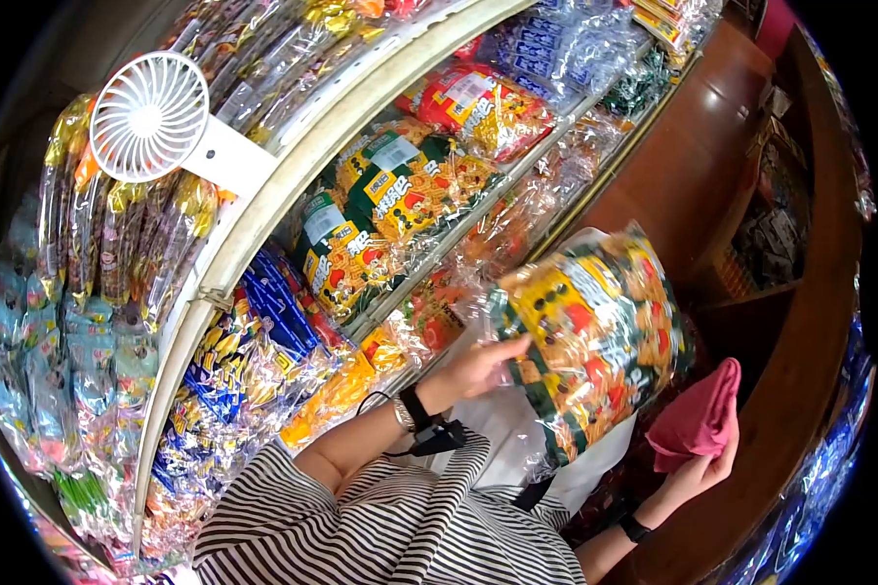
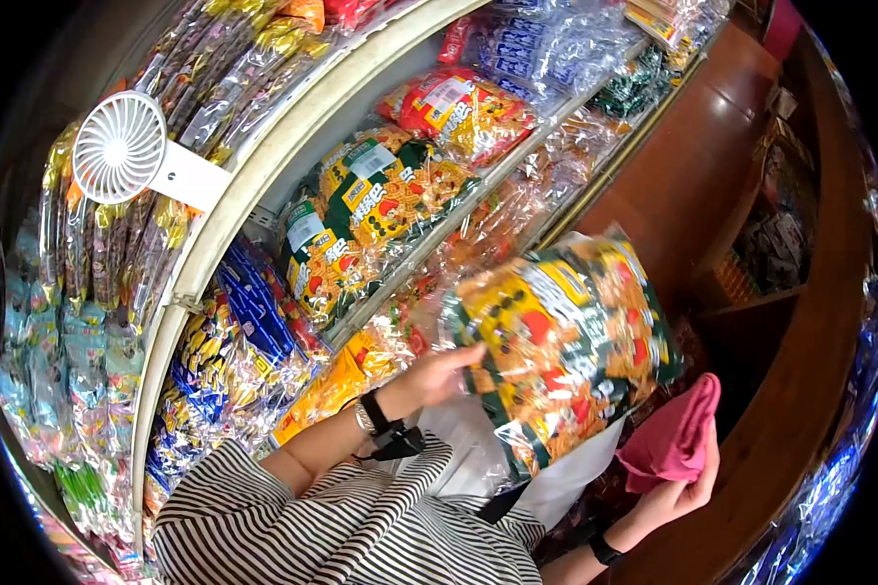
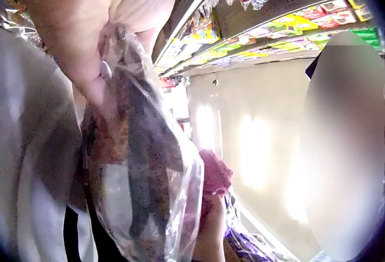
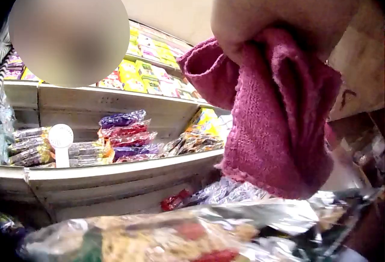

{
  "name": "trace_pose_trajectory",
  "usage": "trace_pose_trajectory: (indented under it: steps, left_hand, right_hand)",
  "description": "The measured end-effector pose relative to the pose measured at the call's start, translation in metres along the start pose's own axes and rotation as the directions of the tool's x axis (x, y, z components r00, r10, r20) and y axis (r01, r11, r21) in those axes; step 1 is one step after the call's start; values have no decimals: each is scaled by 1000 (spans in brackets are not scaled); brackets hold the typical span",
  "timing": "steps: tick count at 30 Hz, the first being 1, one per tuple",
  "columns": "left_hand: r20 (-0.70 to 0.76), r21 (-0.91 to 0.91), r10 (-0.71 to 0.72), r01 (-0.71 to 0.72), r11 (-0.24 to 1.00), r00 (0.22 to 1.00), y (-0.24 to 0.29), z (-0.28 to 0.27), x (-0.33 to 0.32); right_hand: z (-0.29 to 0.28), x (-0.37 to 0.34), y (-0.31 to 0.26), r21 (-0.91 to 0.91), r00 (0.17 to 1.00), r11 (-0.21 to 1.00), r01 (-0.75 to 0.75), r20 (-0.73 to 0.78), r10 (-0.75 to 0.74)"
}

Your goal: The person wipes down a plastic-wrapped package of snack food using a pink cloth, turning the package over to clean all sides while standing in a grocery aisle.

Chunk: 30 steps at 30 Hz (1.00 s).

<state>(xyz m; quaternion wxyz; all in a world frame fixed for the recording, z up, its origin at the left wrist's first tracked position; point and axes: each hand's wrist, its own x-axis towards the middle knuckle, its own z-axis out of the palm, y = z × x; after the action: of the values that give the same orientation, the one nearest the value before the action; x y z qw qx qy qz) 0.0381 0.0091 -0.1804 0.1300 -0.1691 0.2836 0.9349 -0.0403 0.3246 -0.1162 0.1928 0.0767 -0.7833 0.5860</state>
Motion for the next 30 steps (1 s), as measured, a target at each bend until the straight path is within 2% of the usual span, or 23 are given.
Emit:
trace_pose_trajectory:
  steps: [1, 2, 3, 4, 5, 6, 7, 8, 10, 11, 12, 13, 14, 15, 16, 17, 20, 21, 22, 24, 25, 27, 30]
  left_hand:
    - [82, 474, 274, -279, 835, 958, 0, -21, -10]
    - [277, 792, 448, -466, 395, 850, 5, -35, -24]
    - [172, 905, 428, -315, 287, 887, 21, -40, -40]
    - [159, 803, 489, -400, 442, 858, 23, -58, -48]
    - [-381, 325, 401, -286, 902, 833, 38, -34, -57]
    - [-364, 105, 432, -424, 899, 825, 58, -5, -64]
    - [-306, 173, 451, -417, 892, 839, 68, -16, -85]
    - [-451, 38, 518, -565, 824, 727, 79, 21, -87]
    - [-368, 134, 689, -698, 703, 624, 78, -12, -107]
    - [-372, 139, 689, -697, 704, 622, 75, -17, -115]
    - [-309, 644, 816, -524, 558, 489, 71, -21, -123]
    - [-159, 951, 900, -182, 250, 406, 69, -27, -128]
    - [-162, 951, 898, -178, 253, 410, 73, -47, -126]
    - [-428, 523, 823, -641, 562, 373, 77, -79, -120]
    - [-607, -142, 639, -855, 498, 473, 77, -105, -114]
    - [-558, 70, 722, -844, 531, 408, 76, -111, -108]
    - [-569, 117, 714, -820, 560, 407, 69, -114, -100]
    - [-544, 112, 718, -810, 575, 435, 63, -135, -102]
    - [-547, 111, 714, -807, 580, 437, 63, -130, -101]
    - [-636, 112, 656, -791, 601, 408, 67, -115, -98]
    - [-635, 112, 655, -790, 603, 410, 69, -107, -98]
    - [-739, 137, 579, -764, 631, 345, 71, -94, -98]
    - [-726, 155, 567, -710, 687, 389, 75, -102, -105]
  right_hand:
    - [-1, 3, 0, -19, 999, 1000, -15, -42, 14]
    - [-2, 6, -1, -38, 996, 999, -34, -84, 31]
    - [-1, 8, 0, -4, 990, 998, -61, -125, 60]
    - [-5, 8, 11, -16, 983, 997, -81, -166, 77]
    - [-4, 9, 17, 25, 973, 995, -100, -205, 103]
    - [-3, 10, 23, 67, 961, 991, -118, -242, 130]
    - [-1, 10, 30, 73, 962, 990, -121, -236, 135]
    - [1, 11, 36, 84, 958, 988, -129, -248, 146]
    - [6, 11, 41, 98, 953, 985, -141, -255, 162]
    - [11, 13, 39, 126, 970, 984, -125, -195, 148]
    - [15, 15, 38, 154, 982, 982, -109, -135, 131]
    - [17, 17, 39, 129, 994, 990, -59, -82, 70]
    - [19, 19, 39, 126, 994, 990, -64, -80, 74]
    - [21, 20, 38, 117, 996, 991, -69, -54, 76]
    - [24, 21, 37, 110, 997, 991, -72, -27, 76]
    - [26, 22, 33, 94, 997, 993, -75, -12, 77]
    - [31, 26, 19, 86, 996, 992, -88, 7, 88]
    - [28, 25, 21, 79, 996, 992, -94, 6, 93]
    - [26, 23, 25, 78, 994, 991, -107, 9, 107]
    - [23, 21, 31, 80, 993, 989, -120, 11, 120]
    - [23, 20, 34, 92, 990, 986, -138, 0, 138]
    - [23, 19, 34, 100, 987, 982, -159, -13, 161]
    - [23, 18, 35, 102, 988, 982, -157, 6, 157]
